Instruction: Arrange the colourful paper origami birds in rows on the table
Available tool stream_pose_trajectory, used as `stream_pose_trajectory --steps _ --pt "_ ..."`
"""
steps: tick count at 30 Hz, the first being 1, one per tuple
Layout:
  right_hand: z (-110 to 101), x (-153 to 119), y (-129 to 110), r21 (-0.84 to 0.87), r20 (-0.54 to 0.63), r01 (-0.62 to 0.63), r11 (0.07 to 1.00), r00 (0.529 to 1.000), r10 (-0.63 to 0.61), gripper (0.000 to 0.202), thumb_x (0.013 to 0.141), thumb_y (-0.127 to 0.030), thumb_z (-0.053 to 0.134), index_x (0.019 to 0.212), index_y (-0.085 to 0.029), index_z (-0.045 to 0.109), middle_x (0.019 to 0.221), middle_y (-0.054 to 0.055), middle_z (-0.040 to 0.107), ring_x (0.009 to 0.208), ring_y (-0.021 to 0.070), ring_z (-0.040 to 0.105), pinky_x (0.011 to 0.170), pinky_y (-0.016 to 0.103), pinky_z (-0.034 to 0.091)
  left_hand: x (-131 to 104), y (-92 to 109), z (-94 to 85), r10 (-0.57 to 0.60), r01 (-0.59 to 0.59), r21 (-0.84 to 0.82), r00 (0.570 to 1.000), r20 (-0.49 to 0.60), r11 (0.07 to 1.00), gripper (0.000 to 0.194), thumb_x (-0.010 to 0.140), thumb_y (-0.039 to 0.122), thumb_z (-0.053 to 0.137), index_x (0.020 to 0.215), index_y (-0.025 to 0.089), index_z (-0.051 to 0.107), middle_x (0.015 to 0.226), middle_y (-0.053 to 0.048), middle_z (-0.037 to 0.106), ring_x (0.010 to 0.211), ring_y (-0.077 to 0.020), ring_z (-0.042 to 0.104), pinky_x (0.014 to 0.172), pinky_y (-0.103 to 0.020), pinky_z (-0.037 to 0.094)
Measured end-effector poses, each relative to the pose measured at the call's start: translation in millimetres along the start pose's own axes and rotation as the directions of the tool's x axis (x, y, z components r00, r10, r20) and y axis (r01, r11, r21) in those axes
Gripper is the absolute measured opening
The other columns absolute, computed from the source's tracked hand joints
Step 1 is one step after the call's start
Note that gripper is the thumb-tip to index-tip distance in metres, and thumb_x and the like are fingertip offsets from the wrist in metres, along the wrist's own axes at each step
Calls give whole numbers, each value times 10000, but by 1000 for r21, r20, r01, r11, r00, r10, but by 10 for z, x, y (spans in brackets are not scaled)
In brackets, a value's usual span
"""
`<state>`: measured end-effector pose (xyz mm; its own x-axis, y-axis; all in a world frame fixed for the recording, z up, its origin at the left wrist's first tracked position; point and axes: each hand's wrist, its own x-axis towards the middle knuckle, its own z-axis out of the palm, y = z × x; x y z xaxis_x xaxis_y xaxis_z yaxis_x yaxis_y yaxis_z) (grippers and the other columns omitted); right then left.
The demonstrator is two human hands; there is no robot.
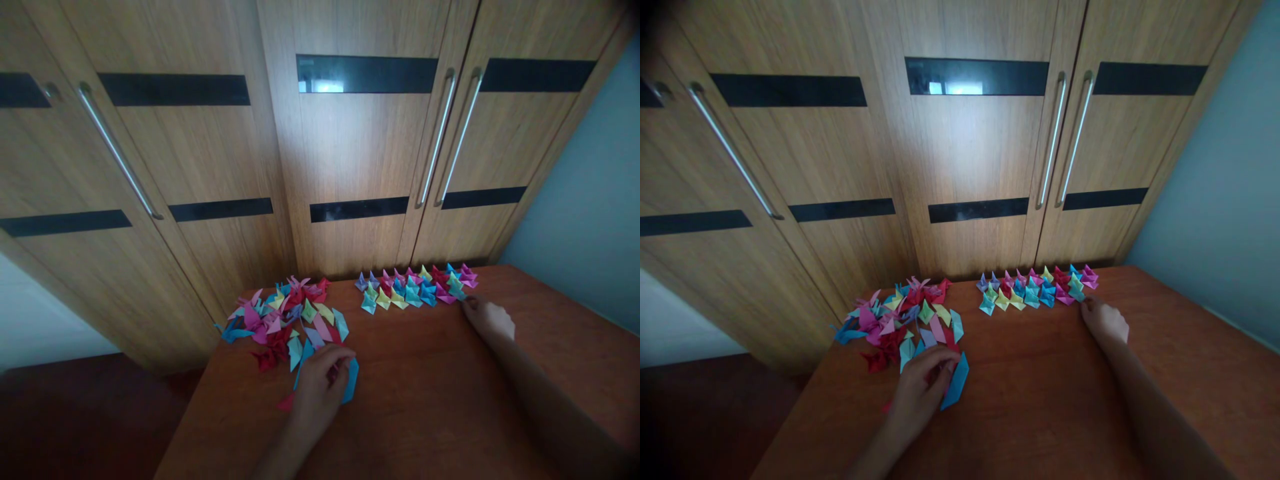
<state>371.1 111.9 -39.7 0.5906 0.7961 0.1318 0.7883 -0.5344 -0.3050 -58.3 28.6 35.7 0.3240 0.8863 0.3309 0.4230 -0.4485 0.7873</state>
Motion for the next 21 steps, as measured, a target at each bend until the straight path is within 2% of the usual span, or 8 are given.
stream_pose_trajectory --steps 4,8,10,13,15,18,19,21 --pt "-8 -88 45 60 -64 -19 998 998 23 504 822 -497 442 1199 -204 603 932 169 687 856 334 649 671 391 474 14 -12 -43 3 -3 17 1000 9 1000 209 883 222 480 919 224 686 920 -40 690 819 -165 626 726 -253 480" --pt "6 -269 35 236 -214 -22 971 974 75 422 802 -451 471 1060 -174 656 871 131 701 838 300 650 697 354 468 11 -22 -56 8 -9 40 1000 6 999 207 882 231 479 927 220 681 920 -41 692 821 -169 627 728 -260 483" --pt "29 -403 -61 309 -228 12 951 972 61 385 795 -435 467 983 -170 673 855 121 705 834 287 651 696 332 461 9 -24 -64 6 -6 55 1000 4 998 208 885 227 472 933 218 674 906 -36 689 795 -162 626 706 -254 482" --pt "85 -651 -361 411 -178 106 906 983 -34 370 789 -442 467 944 -173 668 819 100 707 800 262 654 667 300 451 33 -43 -137 21 -20 104 1000 -5 994 216 881 202 461 962 219 660 929 -32 686 809 -158 629 721 -258 487" --pt "128 -824 -628 466 -111 199 862 980 -166 357 803 -455 458 937 -189 655 789 67 704 765 234 654 655 280 444 68 -90 -255 57 -51 184 998 -24 982 237 866 178 458 1004 219 647 993 -43 678 896 -176 626 798 -288 485" --pt "175 -1039 -1017 439 37 343 830 917 -398 273 828 -427 458 865 -234 648 753 10 690 709 183 642 611 242 412 113 -243 -549 87 -57 345 994 -73 937 264 843 170 454 1029 216 636 1082 -60 652 1012 -207 601 906 -345 457" --pt "181 -1088 -1122 403 73 367 838 900 -429 238 831 -402 468 848 -246 646 747 -4 684 699 167 635 595 229 394 114 -317 -667 79 -36 387 992 -95 921 254 838 176 452 1005 218 638 1074 -56 652 1008 -209 602 905 -350 459" --pt "182 -1148 -1275 326 113 383 864 892 -437 186 832 -360 483 834 -263 641 742 -19 674 692 147 622 564 214 353 81 -486 -906 47 52 448 977 -207 893 246 823 174 430 958 207 633 1031 -58 659 965 -211 617 859 -341 481"
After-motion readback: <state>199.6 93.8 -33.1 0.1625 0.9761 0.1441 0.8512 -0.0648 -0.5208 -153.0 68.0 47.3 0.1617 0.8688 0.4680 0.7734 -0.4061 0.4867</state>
